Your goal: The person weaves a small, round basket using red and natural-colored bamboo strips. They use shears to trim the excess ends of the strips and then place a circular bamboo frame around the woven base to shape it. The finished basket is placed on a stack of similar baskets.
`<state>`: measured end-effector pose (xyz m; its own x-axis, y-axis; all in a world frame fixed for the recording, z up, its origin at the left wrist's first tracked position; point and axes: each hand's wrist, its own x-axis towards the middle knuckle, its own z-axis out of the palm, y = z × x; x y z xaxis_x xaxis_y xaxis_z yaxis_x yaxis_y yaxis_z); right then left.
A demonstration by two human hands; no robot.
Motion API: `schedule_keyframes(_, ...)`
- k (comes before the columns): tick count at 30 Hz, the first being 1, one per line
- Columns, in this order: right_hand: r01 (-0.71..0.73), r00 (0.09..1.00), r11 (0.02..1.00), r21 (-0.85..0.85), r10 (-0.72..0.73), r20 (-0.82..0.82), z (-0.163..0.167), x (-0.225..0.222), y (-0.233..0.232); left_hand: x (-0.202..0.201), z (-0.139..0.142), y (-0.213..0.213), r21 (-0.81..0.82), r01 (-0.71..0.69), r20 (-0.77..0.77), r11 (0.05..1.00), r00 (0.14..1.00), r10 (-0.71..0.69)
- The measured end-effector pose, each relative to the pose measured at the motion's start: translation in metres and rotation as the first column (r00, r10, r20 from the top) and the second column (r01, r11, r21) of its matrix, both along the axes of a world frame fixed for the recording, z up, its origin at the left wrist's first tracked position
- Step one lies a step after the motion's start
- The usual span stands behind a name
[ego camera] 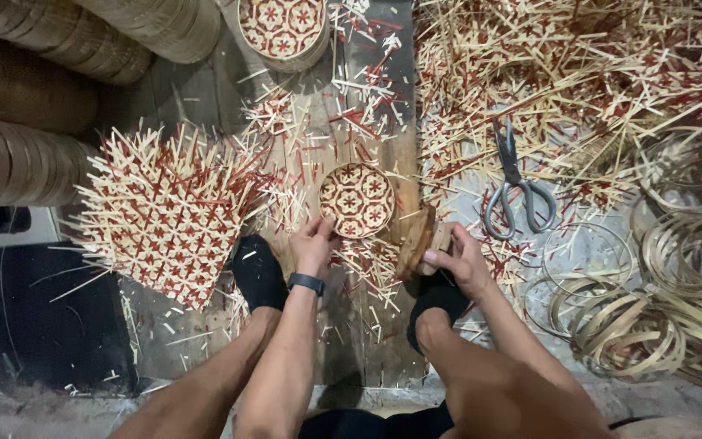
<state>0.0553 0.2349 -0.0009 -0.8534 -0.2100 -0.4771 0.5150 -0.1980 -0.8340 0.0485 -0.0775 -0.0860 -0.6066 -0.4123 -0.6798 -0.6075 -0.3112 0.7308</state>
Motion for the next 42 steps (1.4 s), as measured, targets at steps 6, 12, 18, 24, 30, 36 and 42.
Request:
schedule_keyframes(6,0.015,0.999,0.999,-0.03,-0.016,-0.037,-0.017,0.019,0.003,0.007,0.061,-0.008,-0.947,0.29,0.124,0.138,0.727,-0.675)
schedule_keyframes(12,0.029,0.999,0.999,0.029,-0.028,-0.033,-0.033,0.021,0.009,-0.025,0.078,-0.025,-0.897,0.179,0.407,-0.404,-0.017,-0.913)
schedule_keyframes(18,0.009,1.0,1.0,-0.012,-0.009,-0.009,-0.038,0.022,0.014,-0.122,0.09,-0.03,-0.825,0.339,0.459,-0.452,-0.066,-0.886)
schedule_keyframes(24,0.011,1.0,0.996,-0.089,-0.01,0.014,-0.039,0.026,0.019,-0.256,0.11,-0.06,-0.987,-0.091,0.099,-0.134,0.316,-0.944)
schedule_keyframes(30,0.056,0.992,0.988,-0.141,-0.039,0.121,-0.036,0.03,0.018,-0.293,0.087,-0.059,-0.99,-0.058,0.09,-0.126,0.421,-0.903)
schedule_keyframes(36,0.032,0.985,0.996,-0.088,-0.016,0.17,-0.026,0.029,0.021,-0.289,0.075,-0.059,-0.988,0.07,0.153,-0.136,0.459,-0.875)
schedule_keyframes(42,0.042,0.979,0.989,-0.139,-0.013,0.204,-0.027,0.028,0.021,-0.294,0.074,-0.053,-0.958,0.18,0.284,-0.223,0.487,-0.826)
